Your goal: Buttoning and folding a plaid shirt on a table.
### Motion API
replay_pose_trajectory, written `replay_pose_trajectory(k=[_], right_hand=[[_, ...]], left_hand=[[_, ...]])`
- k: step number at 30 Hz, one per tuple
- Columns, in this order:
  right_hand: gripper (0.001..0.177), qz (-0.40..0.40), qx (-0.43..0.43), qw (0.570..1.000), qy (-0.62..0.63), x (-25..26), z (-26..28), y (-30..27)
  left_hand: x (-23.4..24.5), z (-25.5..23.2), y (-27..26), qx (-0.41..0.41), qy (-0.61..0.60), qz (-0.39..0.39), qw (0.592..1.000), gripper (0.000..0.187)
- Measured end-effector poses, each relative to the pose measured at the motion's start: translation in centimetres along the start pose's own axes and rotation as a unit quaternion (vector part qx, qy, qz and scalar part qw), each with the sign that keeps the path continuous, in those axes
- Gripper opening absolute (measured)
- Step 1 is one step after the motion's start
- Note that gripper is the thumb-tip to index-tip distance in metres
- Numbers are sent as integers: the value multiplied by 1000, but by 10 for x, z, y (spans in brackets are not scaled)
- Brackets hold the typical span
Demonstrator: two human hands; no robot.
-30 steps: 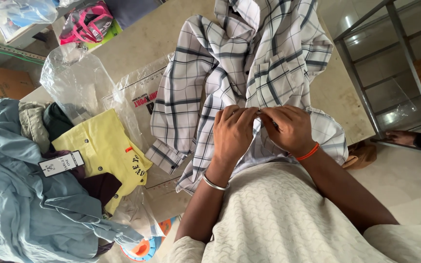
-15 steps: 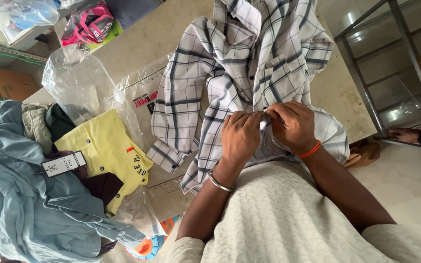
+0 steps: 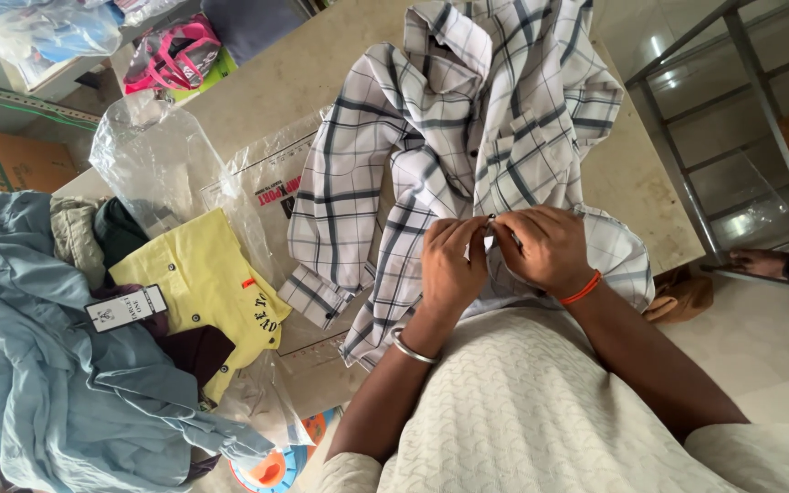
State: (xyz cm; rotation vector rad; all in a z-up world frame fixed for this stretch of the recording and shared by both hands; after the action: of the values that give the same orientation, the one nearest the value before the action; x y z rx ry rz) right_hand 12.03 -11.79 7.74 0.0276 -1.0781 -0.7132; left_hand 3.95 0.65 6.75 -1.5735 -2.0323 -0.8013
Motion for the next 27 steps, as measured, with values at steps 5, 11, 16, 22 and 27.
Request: replay_pose_trajectory(k=[5,11,16,22,27], right_hand=[[11,29,11,999,-19,-3,3,2],[14,70,-46,996,37,-10,7,-1],[19,75,-6,997,15,2,26,14],[28,82,8,996,16,-5,18,7],[28,71,12,997,2,-7,8,-5]], left_hand=[[-5,9,-4,45,-20,-7,999,17],[-3,14,-21,46,-13,-47,998,16],[4,16,-19,54,-7,-59,997,16],[12,8,-16,46,-9,-48,998,17],[12,6,-14,34,-30,-29,999,17]])
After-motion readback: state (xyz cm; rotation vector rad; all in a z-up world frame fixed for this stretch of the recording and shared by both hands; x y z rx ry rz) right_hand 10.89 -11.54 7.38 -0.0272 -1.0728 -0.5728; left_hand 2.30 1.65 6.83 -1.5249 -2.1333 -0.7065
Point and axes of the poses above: each hand's wrist, its own y-axis towards the middle knuckle, its own x-axis out of the back of the hand, z = x × y, the point moved 5 cm from there along y, towards the middle knuckle, and after that the axes turned 14 degrees about z, right-handed, at the moved point
